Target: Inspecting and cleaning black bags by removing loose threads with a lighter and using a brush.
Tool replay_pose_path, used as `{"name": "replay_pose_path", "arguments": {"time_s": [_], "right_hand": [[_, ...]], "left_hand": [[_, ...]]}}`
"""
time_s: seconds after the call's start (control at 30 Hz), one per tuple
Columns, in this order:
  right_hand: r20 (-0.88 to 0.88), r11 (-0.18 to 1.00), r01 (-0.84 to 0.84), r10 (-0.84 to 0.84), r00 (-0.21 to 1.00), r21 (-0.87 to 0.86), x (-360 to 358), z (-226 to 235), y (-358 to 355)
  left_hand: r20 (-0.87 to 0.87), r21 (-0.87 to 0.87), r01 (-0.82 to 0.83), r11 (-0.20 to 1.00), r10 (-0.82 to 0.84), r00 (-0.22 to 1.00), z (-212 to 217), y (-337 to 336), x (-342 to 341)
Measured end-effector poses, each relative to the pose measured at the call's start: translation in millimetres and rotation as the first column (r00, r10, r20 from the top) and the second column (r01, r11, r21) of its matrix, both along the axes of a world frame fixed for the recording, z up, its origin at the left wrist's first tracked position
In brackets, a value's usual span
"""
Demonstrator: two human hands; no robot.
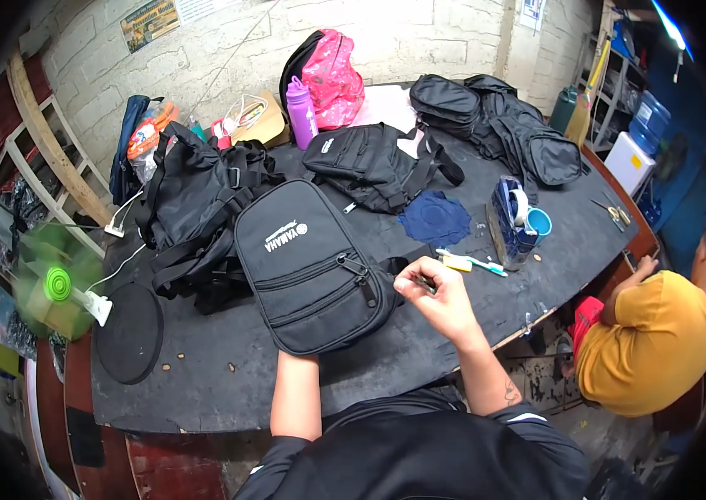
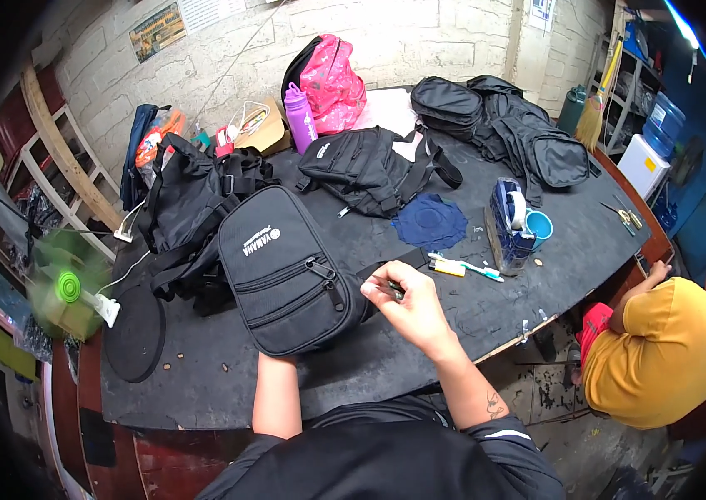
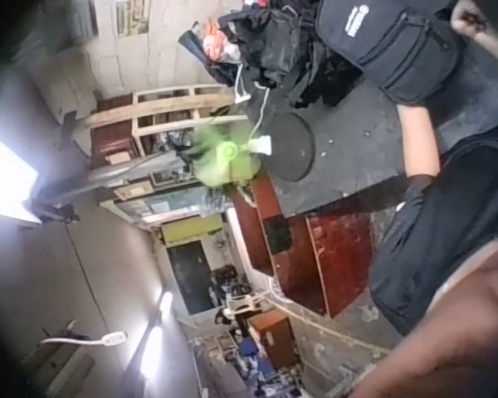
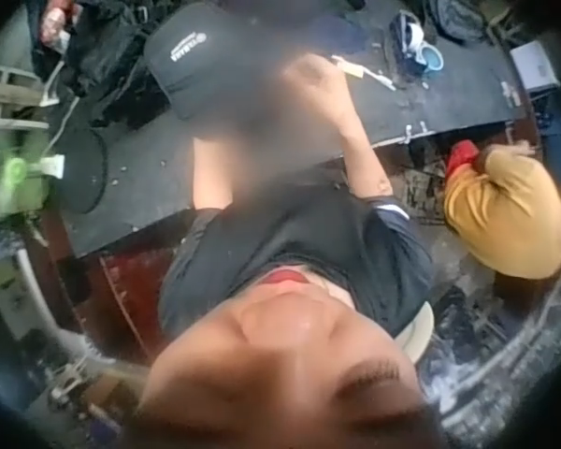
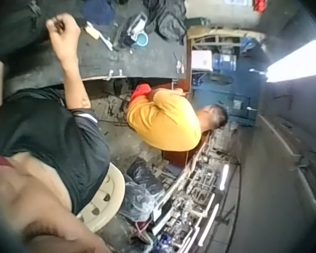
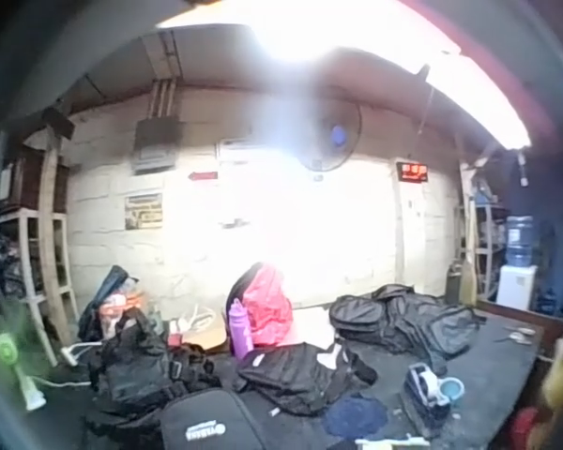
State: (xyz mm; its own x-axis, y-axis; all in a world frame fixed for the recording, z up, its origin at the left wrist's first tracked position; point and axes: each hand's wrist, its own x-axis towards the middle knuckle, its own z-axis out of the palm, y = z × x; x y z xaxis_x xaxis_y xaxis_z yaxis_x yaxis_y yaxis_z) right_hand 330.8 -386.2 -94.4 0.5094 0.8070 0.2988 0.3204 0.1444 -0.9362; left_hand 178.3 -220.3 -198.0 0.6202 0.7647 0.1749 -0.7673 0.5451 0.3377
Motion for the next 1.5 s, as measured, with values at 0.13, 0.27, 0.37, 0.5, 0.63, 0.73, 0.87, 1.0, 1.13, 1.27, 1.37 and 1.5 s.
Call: {"name": "replay_pose_path", "arguments": {"time_s": [0.13, 0.27, 0.37, 0.5, 0.63, 0.73, 0.87, 1.0, 1.13, 1.27, 1.37, 1.5], "right_hand": [[0.168, 0.999, 0.042, -0.036, 0.985, -0.031, -7.4, 7.4, 1.6], [0.004, 0.982, -0.013, 0.014, 1.000, -0.187, -1.8, -0.2, 4.6], [-0.273, 0.970, -0.159, 0.105, 0.956, -0.185, 3.3, -7.0, 9.4], [-0.647, 0.950, -0.266, 0.308, 0.698, 0.166, -3.3, -27.6, 17.5], [-0.366, 0.969, -0.246, 0.236, 0.900, 0.019, 2.3, -40.0, 24.3], [0.133, 0.993, 0.012, 0.004, 0.991, -0.116, 9.3, -9.5, 18.4], [0.676, 0.978, 0.137, -0.209, 0.706, 0.158, 13.4, 24.1, 23.2], [0.821, 0.974, 0.130, -0.224, 0.524, 0.183, 4.3, 50.7, 20.7], [0.882, 0.972, 0.109, -0.234, 0.409, 0.207, 2.9, 55.2, 22.0], [0.941, 0.982, 0.113, -0.178, 0.286, 0.151, -2.6, 63.4, 18.3], [0.984, 0.992, 0.109, -0.080, 0.158, 0.063, -5.1, 62.8, 7.0], [0.953, 0.998, 0.065, -0.029, 0.303, 0.010, -5.5, 67.9, -4.2]], "left_hand": [[-0.031, -0.055, 0.002, 0.998, -0.004, 1.000, 17.4, -7.7, 0.4], [-0.043, -0.106, -0.011, 0.994, 0.007, 0.999, 25.4, -12.1, -1.0], [0.052, -0.102, 0.042, 0.994, -0.037, 0.998, 15.7, -7.8, -3.2], [0.220, 0.113, 0.119, 0.986, -0.142, 0.965, 5.0, -1.7, -4.8], [0.166, 0.067, 0.110, 0.992, -0.120, 0.979, 5.9, -0.3, 0.9], [0.118, 0.026, 0.066, 0.997, -0.069, 0.991, 7.1, -3.4, -7.1], [0.059, -0.018, 0.030, 0.999, -0.029, 0.998, 12.7, -7.1, -7.6], [-0.026, 0.041, -0.026, 0.999, 0.027, 0.999, 17.7, -10.5, -6.3], [-0.227, 0.361, -0.121, 0.925, 0.212, 0.950, 18.2, -11.7, -3.1], [-0.327, 0.581, -0.132, 0.803, 0.379, 0.866, 17.9, -12.8, -2.7], [0.007, -0.036, 0.008, 0.999, -0.007, 1.000, 18.0, -13.6, -4.6], [0.399, -0.278, 0.215, 0.936, -0.091, 0.912, 20.9, -8.2, -9.6]]}}
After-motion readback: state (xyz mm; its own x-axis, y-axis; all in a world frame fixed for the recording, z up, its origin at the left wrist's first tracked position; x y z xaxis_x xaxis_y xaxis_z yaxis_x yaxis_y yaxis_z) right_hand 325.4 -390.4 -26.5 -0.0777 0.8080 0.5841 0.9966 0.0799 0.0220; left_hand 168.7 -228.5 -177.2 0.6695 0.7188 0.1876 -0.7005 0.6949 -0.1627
